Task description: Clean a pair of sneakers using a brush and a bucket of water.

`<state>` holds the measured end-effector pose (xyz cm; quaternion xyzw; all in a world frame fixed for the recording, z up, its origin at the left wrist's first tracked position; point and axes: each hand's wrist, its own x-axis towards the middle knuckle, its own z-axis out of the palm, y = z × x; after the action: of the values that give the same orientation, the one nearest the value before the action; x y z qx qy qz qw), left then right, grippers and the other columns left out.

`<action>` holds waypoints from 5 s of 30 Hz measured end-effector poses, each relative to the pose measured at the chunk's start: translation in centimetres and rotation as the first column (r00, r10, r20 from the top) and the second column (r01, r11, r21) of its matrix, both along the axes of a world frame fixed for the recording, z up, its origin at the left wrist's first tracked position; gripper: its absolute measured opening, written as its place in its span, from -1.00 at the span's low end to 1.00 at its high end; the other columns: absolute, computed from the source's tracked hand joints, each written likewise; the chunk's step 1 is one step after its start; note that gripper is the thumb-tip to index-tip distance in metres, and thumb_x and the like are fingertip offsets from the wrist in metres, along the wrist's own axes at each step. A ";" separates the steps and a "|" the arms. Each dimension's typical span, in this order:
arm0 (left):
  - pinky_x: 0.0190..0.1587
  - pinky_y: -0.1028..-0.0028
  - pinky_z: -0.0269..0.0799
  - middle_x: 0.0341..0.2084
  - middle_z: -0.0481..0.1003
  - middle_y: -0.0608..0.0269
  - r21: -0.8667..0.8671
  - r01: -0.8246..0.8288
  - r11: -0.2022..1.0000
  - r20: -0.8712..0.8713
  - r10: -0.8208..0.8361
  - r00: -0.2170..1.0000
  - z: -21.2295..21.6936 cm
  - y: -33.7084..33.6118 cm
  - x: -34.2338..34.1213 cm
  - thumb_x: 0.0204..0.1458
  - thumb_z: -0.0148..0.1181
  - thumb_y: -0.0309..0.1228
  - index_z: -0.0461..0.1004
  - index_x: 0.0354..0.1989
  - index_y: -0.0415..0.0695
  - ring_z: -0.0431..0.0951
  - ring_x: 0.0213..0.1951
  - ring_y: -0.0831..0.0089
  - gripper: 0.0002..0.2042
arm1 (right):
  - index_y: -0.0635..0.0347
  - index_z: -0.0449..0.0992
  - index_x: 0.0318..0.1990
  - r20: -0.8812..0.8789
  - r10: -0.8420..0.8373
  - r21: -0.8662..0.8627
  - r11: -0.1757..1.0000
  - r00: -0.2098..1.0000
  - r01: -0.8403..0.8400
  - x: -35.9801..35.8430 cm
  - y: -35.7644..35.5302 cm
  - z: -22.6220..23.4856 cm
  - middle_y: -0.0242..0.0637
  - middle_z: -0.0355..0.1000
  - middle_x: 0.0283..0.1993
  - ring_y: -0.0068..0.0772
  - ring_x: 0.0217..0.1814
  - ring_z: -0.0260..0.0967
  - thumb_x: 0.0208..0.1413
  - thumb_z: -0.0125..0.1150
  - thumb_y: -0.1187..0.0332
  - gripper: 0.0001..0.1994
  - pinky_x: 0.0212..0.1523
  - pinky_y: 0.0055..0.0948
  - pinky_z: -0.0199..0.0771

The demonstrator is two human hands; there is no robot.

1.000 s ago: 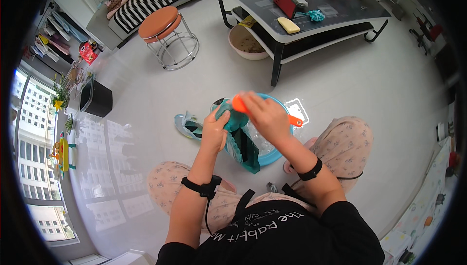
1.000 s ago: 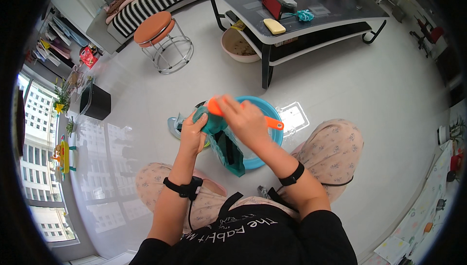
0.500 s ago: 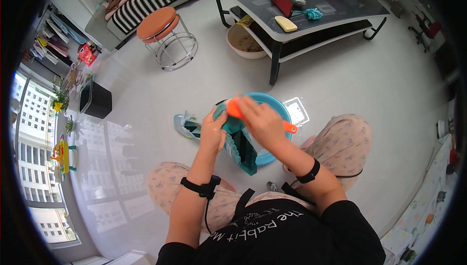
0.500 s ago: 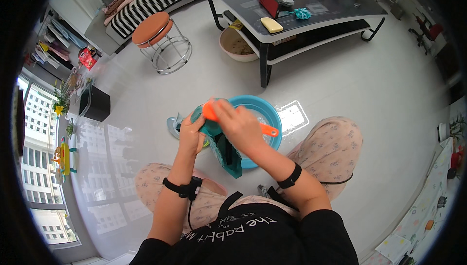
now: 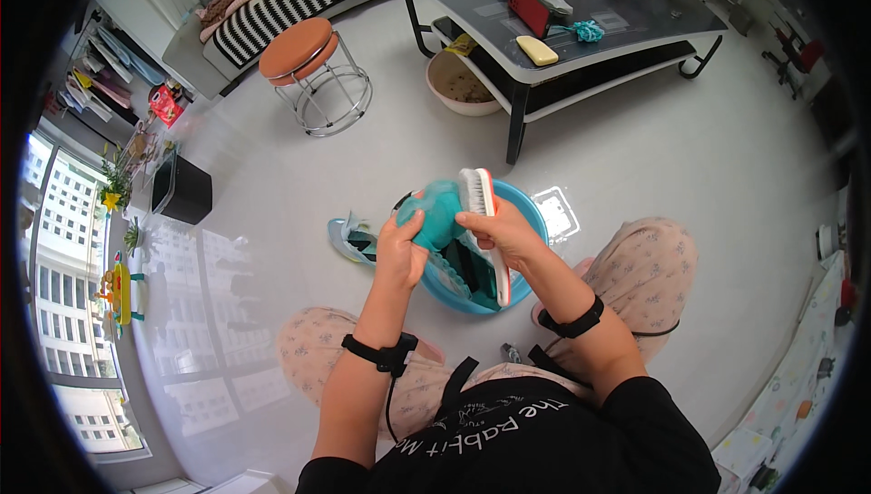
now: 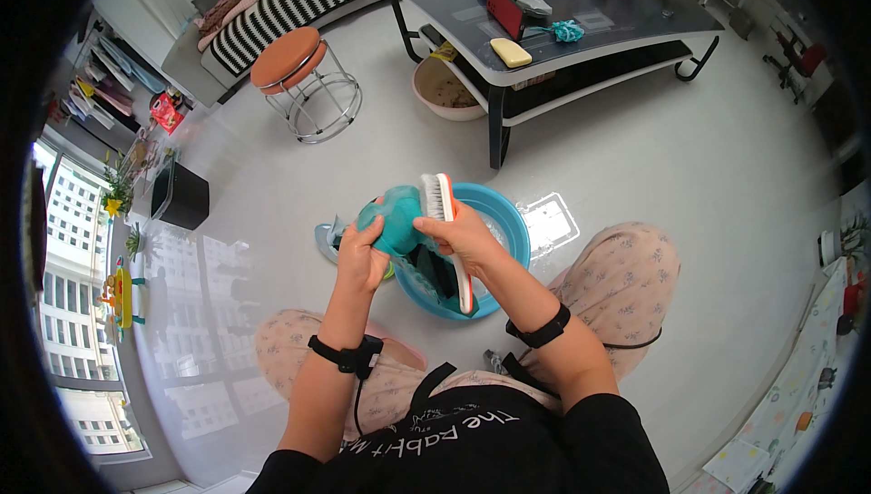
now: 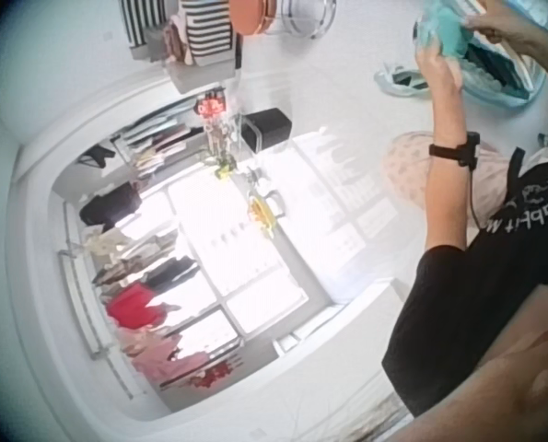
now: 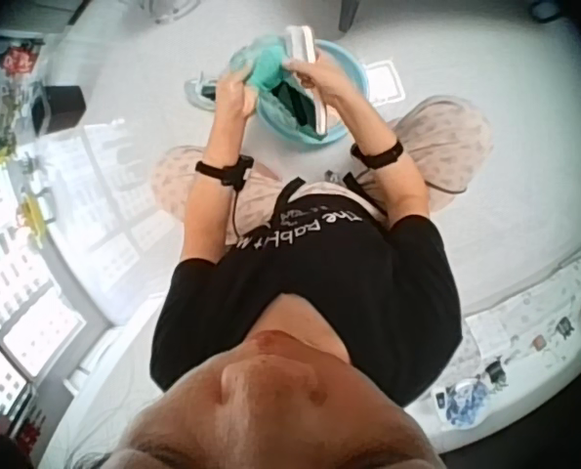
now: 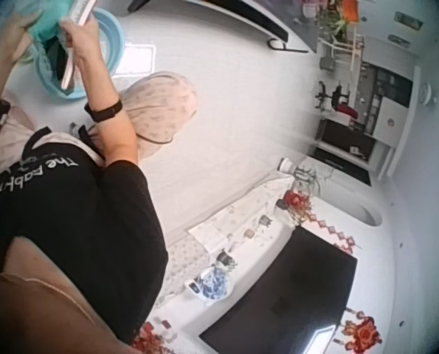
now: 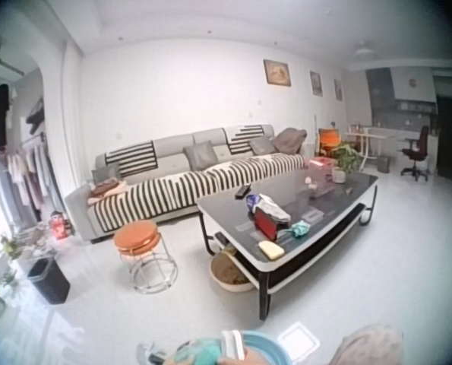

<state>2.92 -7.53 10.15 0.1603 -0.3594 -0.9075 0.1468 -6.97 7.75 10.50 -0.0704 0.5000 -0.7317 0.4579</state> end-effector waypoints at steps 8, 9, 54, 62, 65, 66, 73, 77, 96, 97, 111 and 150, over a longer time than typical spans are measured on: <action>-0.36 0.57 0.40 -0.38 0.50 0.28 -0.414 0.332 0.848 0.312 -0.211 0.926 -0.7 -1.2 0.5 0.15 0.18 -0.32 0.45 -0.10 -0.29 0.46 -0.40 0.58 -0.71 | 0.16 0.36 -0.26 -0.278 -0.013 0.227 0.971 0.961 0.079 0.3 -0.2 0.3 -0.46 0.28 -0.44 -0.66 -0.53 0.18 -0.09 0.33 0.41 -0.73 -0.57 -0.60 0.17; -0.36 0.57 0.40 -0.38 0.50 0.28 -0.407 0.337 0.849 0.311 -0.218 0.925 -0.3 -1.1 0.3 0.15 0.18 -0.32 0.45 -0.10 -0.29 0.46 -0.40 0.58 -0.71 | 0.16 0.36 -0.26 -0.277 -0.016 0.234 0.969 0.961 0.083 0.2 -0.2 0.2 -0.46 0.28 -0.44 -0.66 -0.53 0.18 -0.09 0.33 0.41 -0.73 -0.57 -0.60 0.17; 0.18 0.11 0.36 0.04 0.40 -0.04 -0.073 0.044 0.996 0.080 -0.038 0.996 -0.1 0.9 0.7 0.28 -0.17 -0.33 0.28 0.05 -0.40 0.42 0.10 0.15 -0.65 | -0.01 0.25 0.30 -0.984 0.120 0.022 0.810 -0.129 0.586 3.6 -1.2 -0.4 -0.29 0.32 -0.26 -0.26 -0.50 0.37 0.08 0.21 0.22 -0.41 -0.56 -0.37 0.45; 0.23 0.18 0.28 0.04 0.38 -0.16 -0.001 0.035 0.999 0.076 -0.035 0.996 0.0 0.2 0.7 0.27 -0.17 -0.30 0.24 0.03 -0.44 0.41 0.12 0.10 -0.62 | -0.04 0.33 0.24 -0.948 0.249 0.100 0.821 -0.195 0.563 4.4 -2.1 -1.1 -0.32 0.34 -0.30 -0.34 -0.46 0.37 0.00 0.27 0.25 -0.42 -0.57 -0.40 0.42; 0.23 0.19 0.29 0.05 0.37 -0.18 -0.013 -0.021 1.000 0.045 0.021 0.999 0.0 0.2 0.6 0.27 -0.17 -0.29 0.23 0.04 -0.44 0.41 0.12 0.08 -0.61 | -0.05 0.34 0.23 -0.965 0.188 0.048 0.815 -0.184 0.577 4.9 -2.2 -1.0 -0.33 0.31 -0.32 -0.39 -0.49 0.33 -0.01 0.26 0.25 -0.43 -0.59 -0.43 0.41; 0.24 0.16 0.28 0.06 0.37 -0.16 -0.002 0.016 1.000 0.069 -0.016 0.997 0.1 -0.2 0.8 0.28 -0.17 -0.30 0.23 0.06 -0.44 0.40 0.14 0.09 -0.61 | -0.03 0.34 0.23 -0.950 0.187 0.030 0.852 -0.249 0.523 5.9 -2.3 -1.1 -0.32 0.31 -0.32 -0.37 -0.49 0.33 0.00 0.25 0.25 -0.44 -0.58 -0.43 0.42; 0.23 0.16 0.28 0.09 0.37 -0.08 0.014 0.068 0.998 0.027 -0.068 0.997 0.0 0.2 0.5 0.28 -0.14 -0.28 0.28 0.07 -0.40 0.37 0.17 0.11 -0.61 | -0.06 0.32 0.25 -0.961 0.187 0.016 0.774 -0.204 0.633 3.7 -2.2 -0.9 -0.34 0.31 -0.32 -0.37 -0.48 0.33 -0.03 0.28 0.26 -0.40 -0.56 -0.43 0.42; 0.26 0.14 0.26 0.09 0.37 -0.07 0.037 0.049 0.998 0.133 -0.054 0.990 -0.4 -0.2 0.9 0.28 -0.15 -0.30 0.27 0.10 -0.39 0.39 0.14 0.11 -0.61 | -0.07 0.31 0.26 -0.943 0.228 0.042 0.805 -0.242 0.592 4.5 -2.0 -1.1 -0.34 0.31 -0.32 -0.35 -0.48 0.33 -0.05 0.29 0.25 -0.37 -0.55 -0.43 0.43; 0.25 0.13 0.26 0.06 0.39 -0.04 0.077 0.071 0.994 0.112 -0.079 0.991 -0.5 -0.4 1.0 0.27 -0.14 -0.29 0.28 0.10 -0.37 0.35 0.18 0.13 -0.61 | -0.08 0.31 0.25 -0.916 0.196 -0.002 0.870 -0.351 0.493 5.8 -2.0 -2.1 -0.34 0.32 -0.34 -0.37 -0.50 0.30 -0.10 0.26 0.32 -0.36 -0.60 -0.44 0.37; 0.25 0.14 0.27 0.05 0.40 -0.03 0.065 0.113 0.991 0.101 -0.119 0.988 -0.5 -0.6 1.1 0.27 -0.14 -0.29 0.28 0.10 -0.37 0.36 0.17 0.14 -0.61 | -0.08 0.31 0.25 -0.899 0.246 0.036 0.865 -0.362 0.500 6.1 -2.0 -1.8 -0.33 0.32 -0.34 -0.37 -0.50 0.31 -0.09 0.26 0.32 -0.36 -0.59 -0.44 0.38; 0.19 0.16 0.32 0.05 0.40 -0.05 0.101 0.073 0.992 0.088 -0.082 0.993 -0.1 0.2 0.1 0.27 -0.17 -0.30 0.31 0.04 -0.38 0.40 0.12 0.13 -0.63 | -0.07 0.29 0.26 -0.961 0.180 0.012 0.789 -0.212 0.614 2.4 -1.8 -1.7 -0.33 0.30 -0.33 -0.35 -0.45 0.33 -0.11 0.30 0.32 -0.33 -0.52 -0.41 0.41; 0.25 0.14 0.25 0.08 0.38 -0.03 0.041 0.072 0.997 0.139 -0.077 0.987 -0.5 0.0 0.6 0.27 -0.15 -0.30 0.29 0.08 -0.37 0.39 0.12 0.17 -0.62 | -0.08 0.33 0.25 -0.966 0.161 0.031 0.846 -0.200 0.532 4.1 -1.7 -0.9 -0.34 0.32 -0.33 -0.36 -0.49 0.34 -0.04 0.28 0.25 -0.39 -0.54 -0.41 0.43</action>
<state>3.48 -7.54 9.69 0.2131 -0.3583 -0.9050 0.0844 -2.86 6.03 9.55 -0.4131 0.8205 -0.3357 -0.2083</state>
